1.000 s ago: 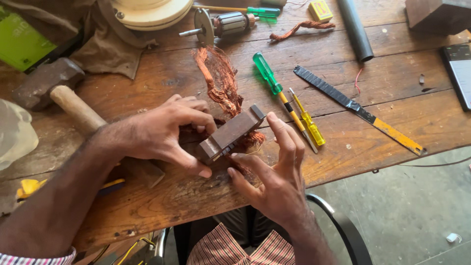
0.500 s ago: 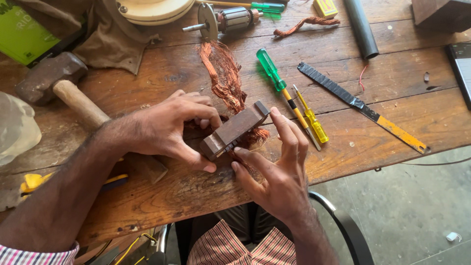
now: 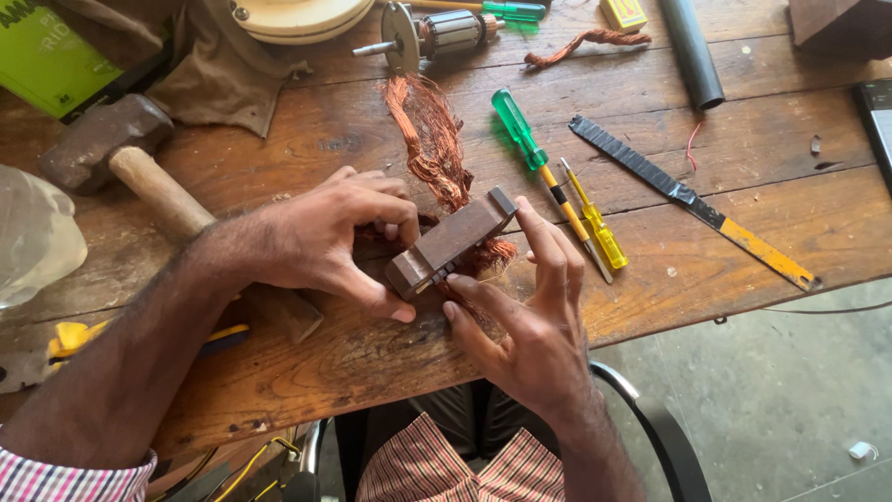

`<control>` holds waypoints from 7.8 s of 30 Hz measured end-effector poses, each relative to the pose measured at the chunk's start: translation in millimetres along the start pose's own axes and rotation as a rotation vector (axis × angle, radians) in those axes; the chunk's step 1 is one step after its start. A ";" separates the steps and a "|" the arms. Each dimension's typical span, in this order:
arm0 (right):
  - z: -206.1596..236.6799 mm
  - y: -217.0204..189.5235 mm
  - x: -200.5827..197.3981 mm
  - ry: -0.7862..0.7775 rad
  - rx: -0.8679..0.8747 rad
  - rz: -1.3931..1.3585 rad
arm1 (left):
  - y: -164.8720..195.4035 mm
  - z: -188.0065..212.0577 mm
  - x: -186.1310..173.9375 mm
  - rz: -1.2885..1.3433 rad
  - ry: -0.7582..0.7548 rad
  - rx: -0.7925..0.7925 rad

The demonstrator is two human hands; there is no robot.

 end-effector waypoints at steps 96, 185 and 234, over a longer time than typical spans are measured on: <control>-5.5 120.7 -30.8 0.114 0.385 0.098 | -5.4 -7.7 17.0 -0.171 0.063 0.002; 4.8 -18.8 -13.1 -0.203 -0.160 -0.044 | 22.7 2.9 21.7 -0.337 0.197 0.280; -1.1 94.2 -25.1 0.155 0.490 0.049 | 45.5 9.8 13.8 -0.457 0.347 0.423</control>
Point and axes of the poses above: each hand's wrist, its own z-axis away from the middle knuckle, its own x-axis out of the palm, y = z × x, the point moved 8 cm from there along -z, towards the middle knuckle, and after that the axes turned 5 degrees about z, right-handed, at the moved point
